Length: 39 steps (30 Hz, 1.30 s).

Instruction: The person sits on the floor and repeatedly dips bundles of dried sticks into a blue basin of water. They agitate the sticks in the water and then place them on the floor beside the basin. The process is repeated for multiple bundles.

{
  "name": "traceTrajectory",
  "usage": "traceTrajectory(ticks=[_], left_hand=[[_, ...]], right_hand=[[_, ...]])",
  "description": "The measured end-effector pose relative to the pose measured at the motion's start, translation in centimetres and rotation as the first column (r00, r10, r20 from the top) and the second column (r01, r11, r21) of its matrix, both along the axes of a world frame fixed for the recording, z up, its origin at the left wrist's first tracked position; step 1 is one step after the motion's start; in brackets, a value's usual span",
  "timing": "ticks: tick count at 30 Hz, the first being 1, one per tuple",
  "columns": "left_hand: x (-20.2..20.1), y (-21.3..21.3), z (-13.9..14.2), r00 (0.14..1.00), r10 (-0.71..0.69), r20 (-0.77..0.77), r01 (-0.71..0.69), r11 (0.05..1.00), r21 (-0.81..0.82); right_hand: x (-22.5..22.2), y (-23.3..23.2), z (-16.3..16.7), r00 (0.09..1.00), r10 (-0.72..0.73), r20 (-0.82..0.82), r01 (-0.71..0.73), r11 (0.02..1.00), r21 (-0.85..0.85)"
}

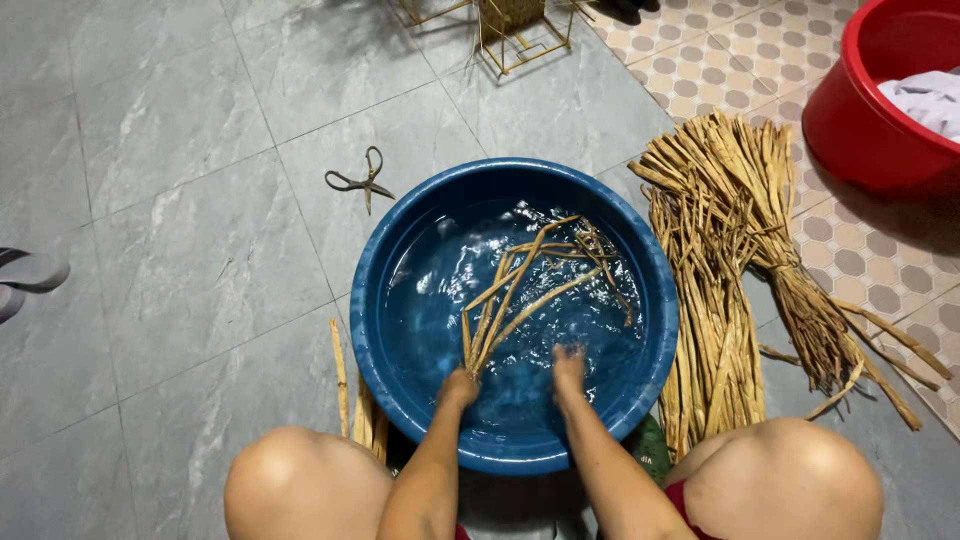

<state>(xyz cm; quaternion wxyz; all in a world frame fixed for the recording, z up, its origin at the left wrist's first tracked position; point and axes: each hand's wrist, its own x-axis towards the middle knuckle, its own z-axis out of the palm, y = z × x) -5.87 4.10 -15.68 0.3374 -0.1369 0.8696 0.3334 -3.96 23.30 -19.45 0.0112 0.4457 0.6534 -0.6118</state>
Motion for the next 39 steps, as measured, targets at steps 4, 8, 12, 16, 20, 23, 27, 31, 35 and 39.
traceTrajectory(ticks=[4,8,12,16,20,23,27,31,35,39], left_hand=[[0.9,2.5,-0.7,0.996,0.08,0.024,-0.084,0.926,0.369],[2.1,5.6,-0.4,0.954,-0.058,-0.293,0.182,0.89,0.419],[4.0,6.6,0.3,0.802,-0.408,-0.436,0.495,0.863,0.103],[7.4,6.5,0.1,0.577,-0.691,-0.434,0.762,0.648,-0.018],[8.4,4.4,1.9,0.564,-0.505,-0.654,0.714,0.695,0.079],[7.1,1.7,4.3,0.857,-0.344,-0.384,0.485,0.791,0.373],[4.4,-0.4,5.1,0.951,0.003,-0.31,0.18,0.807,0.562],[3.8,0.0,4.1,0.974,0.032,-0.226,0.184,0.474,0.861],[3.8,0.2,4.0,0.974,0.046,0.222,-0.218,0.463,0.859],[3.6,0.4,4.5,0.982,0.125,0.14,-0.186,0.546,0.817]], right_hand=[[-0.1,-3.1,0.0,0.968,0.24,-0.073,-0.25,0.905,-0.344],[-1.1,-4.0,0.9,0.77,0.622,-0.142,-0.606,0.782,0.142],[-1.1,-2.8,1.8,0.877,0.409,-0.254,-0.481,0.757,-0.442],[-0.4,-0.6,2.4,0.977,0.096,-0.19,-0.211,0.564,-0.798],[-0.7,1.5,3.4,0.955,-0.197,-0.221,-0.153,0.308,-0.939],[-1.1,1.4,4.8,0.898,-0.294,-0.328,-0.313,0.098,-0.945],[-0.6,-1.1,7.3,0.664,-0.229,-0.712,-0.748,-0.178,-0.64],[1.0,-3.1,9.1,0.793,0.344,-0.502,-0.6,0.58,-0.551],[1.7,-2.4,10.0,0.749,0.263,-0.608,-0.604,0.647,-0.465],[1.8,-1.5,9.7,0.746,0.201,-0.635,-0.597,0.623,-0.504]])
